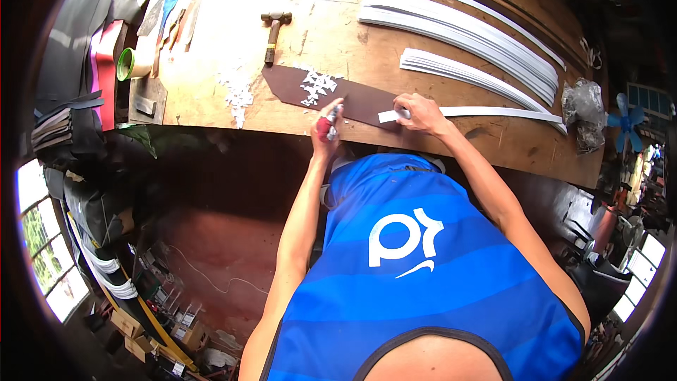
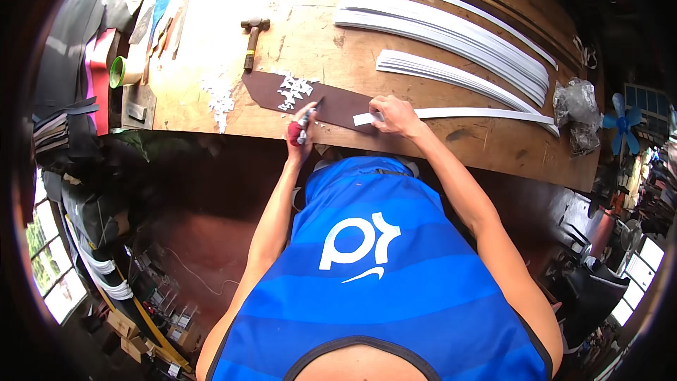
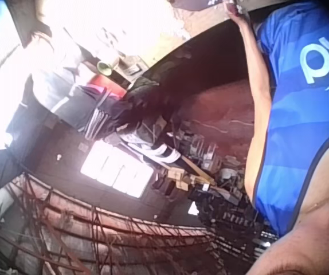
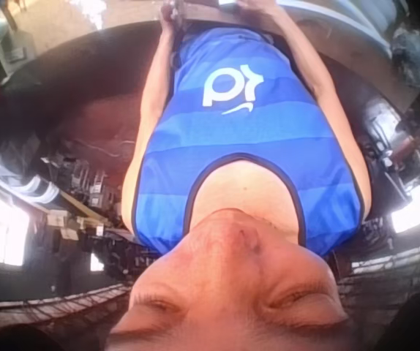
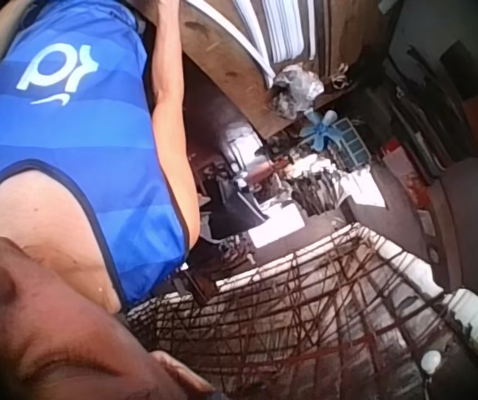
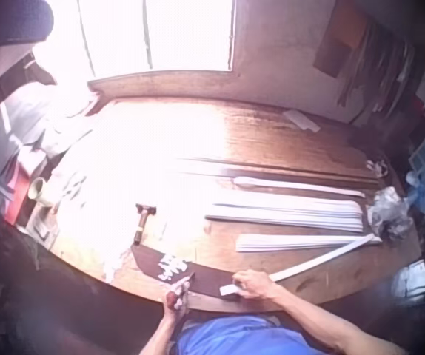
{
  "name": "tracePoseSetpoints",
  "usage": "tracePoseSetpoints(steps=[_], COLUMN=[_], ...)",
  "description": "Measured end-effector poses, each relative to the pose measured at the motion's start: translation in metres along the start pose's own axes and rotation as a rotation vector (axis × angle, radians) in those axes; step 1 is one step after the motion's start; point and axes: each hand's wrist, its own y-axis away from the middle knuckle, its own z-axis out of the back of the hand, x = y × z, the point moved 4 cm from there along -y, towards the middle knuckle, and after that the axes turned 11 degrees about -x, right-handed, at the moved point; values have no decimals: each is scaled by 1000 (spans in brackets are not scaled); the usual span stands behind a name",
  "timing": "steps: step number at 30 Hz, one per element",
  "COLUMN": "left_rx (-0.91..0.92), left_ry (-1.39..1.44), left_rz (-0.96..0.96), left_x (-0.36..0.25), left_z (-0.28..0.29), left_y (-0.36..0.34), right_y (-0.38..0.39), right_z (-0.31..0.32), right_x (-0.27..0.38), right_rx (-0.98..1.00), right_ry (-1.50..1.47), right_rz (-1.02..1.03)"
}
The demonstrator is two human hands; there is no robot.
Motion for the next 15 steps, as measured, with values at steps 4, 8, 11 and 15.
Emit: tracePoseSetpoints(steps=[4, 8, 11, 15], left_rx=[88, 183, -92, -27], left_ry=[-86, -39, 4, -196], left_rz=[76, -3, 185, -131], left_x=[-11, 0, 9, -20], left_z=[7, 3, 23, 23], left_y=[9, 24, 9, 11], right_y=[-1, -9, -11, -14], right_z=[-6, -10, -9, -13], right_x=[5, 10, 9, 19], right_rx=[-54, -102, -83, -99], right_ry=[-6, 9, 6, -6], right_rz=[-12, -2, 4, 14])
